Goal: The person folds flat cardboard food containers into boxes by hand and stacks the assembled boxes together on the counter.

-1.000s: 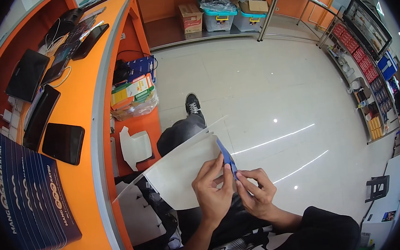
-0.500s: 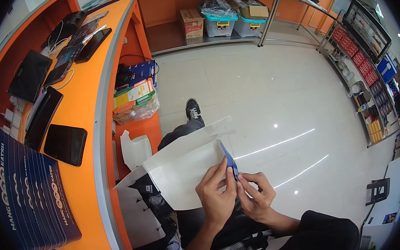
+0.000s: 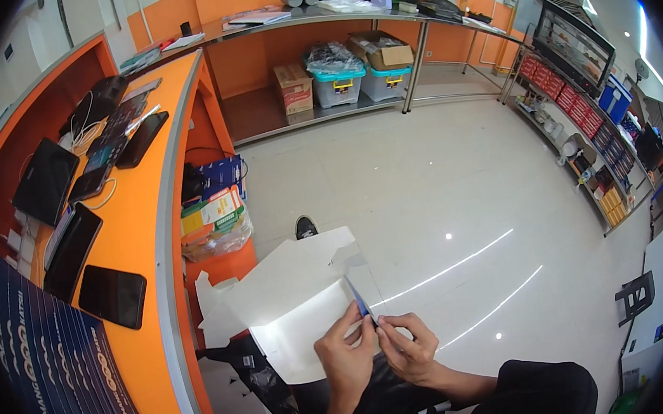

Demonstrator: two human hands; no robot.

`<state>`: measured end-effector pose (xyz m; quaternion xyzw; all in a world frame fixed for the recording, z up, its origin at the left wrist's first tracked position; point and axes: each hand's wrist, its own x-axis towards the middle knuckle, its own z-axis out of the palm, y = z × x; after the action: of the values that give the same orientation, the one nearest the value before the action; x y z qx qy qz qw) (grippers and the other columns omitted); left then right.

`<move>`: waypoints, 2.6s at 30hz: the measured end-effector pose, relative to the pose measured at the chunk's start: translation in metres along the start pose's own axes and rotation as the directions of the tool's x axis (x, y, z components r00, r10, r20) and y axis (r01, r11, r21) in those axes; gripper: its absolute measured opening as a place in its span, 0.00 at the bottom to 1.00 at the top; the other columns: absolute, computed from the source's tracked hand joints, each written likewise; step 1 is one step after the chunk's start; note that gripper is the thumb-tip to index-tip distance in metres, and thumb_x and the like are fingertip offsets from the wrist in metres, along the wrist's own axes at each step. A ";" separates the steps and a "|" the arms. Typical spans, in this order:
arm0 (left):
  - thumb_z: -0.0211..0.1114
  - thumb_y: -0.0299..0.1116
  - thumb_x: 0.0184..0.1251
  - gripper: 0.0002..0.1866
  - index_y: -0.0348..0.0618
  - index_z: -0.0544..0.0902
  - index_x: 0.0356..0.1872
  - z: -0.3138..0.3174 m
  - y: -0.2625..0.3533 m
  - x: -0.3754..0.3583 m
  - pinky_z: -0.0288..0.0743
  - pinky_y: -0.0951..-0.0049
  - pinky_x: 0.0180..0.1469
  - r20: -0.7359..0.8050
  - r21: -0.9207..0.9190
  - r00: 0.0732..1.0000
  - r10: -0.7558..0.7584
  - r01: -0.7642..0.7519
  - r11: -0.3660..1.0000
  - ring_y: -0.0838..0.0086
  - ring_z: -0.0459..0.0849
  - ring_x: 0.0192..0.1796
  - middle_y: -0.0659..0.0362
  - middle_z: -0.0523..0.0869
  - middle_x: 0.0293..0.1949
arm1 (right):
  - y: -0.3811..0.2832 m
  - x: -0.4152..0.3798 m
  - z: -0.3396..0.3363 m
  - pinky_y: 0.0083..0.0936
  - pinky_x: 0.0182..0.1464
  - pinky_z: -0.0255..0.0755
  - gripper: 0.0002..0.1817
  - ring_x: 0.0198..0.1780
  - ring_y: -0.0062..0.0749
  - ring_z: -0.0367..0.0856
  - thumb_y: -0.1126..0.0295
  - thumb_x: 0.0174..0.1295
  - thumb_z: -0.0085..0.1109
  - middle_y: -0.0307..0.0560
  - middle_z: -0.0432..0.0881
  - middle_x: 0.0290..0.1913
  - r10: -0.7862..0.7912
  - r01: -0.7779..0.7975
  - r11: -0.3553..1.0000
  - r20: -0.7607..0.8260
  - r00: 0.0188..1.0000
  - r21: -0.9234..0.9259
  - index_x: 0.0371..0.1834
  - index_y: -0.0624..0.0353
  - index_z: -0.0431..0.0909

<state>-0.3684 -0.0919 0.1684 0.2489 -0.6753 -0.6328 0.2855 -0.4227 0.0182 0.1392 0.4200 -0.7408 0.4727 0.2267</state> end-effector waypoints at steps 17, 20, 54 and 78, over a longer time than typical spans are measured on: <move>0.67 0.20 0.65 0.14 0.29 0.86 0.51 0.007 -0.015 -0.017 0.86 0.64 0.40 -0.021 0.253 0.995 0.095 -0.087 0.964 0.52 0.92 0.40 0.39 0.89 0.36 | 0.001 -0.002 0.005 0.28 0.37 0.82 0.12 0.38 0.41 0.88 0.82 0.56 0.69 0.54 0.87 0.42 0.210 -0.211 0.977 0.039 0.977 0.016 0.44 0.65 0.87; 0.67 0.22 0.66 0.13 0.31 0.87 0.51 0.010 -0.015 -0.021 0.86 0.63 0.40 -0.007 0.238 0.994 0.105 -0.101 0.966 0.52 0.92 0.40 0.40 0.90 0.37 | 0.007 0.004 0.007 0.27 0.40 0.82 0.10 0.39 0.40 0.89 0.82 0.58 0.68 0.54 0.88 0.41 0.338 -0.341 0.931 0.045 0.940 0.128 0.43 0.63 0.89; 0.67 0.26 0.50 0.09 0.41 0.87 0.34 -0.097 0.078 -0.023 0.55 0.41 0.73 0.164 0.672 0.895 0.415 -0.410 0.617 0.68 0.81 0.44 0.62 0.82 0.27 | 0.025 0.072 -0.043 0.36 0.52 0.82 0.27 0.53 0.47 0.87 0.80 0.54 0.73 0.59 0.85 0.55 -0.159 -0.147 0.743 0.385 0.909 0.653 0.60 0.62 0.81; 0.71 0.30 0.42 0.10 0.52 0.89 0.31 -0.080 0.054 -0.035 0.48 0.34 0.71 0.287 0.770 0.834 0.471 -0.494 0.405 0.51 0.67 0.69 0.48 0.71 0.63 | -0.001 0.095 -0.039 0.32 0.54 0.76 0.23 0.48 0.38 0.87 0.70 0.55 0.65 0.43 0.88 0.43 -0.467 0.351 0.865 0.830 0.305 0.358 0.56 0.59 0.83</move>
<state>-0.2865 -0.1204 0.2231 0.1387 -0.9344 -0.1383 0.2977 -0.4757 0.0143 0.2269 0.7904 -0.5852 0.1404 -0.1146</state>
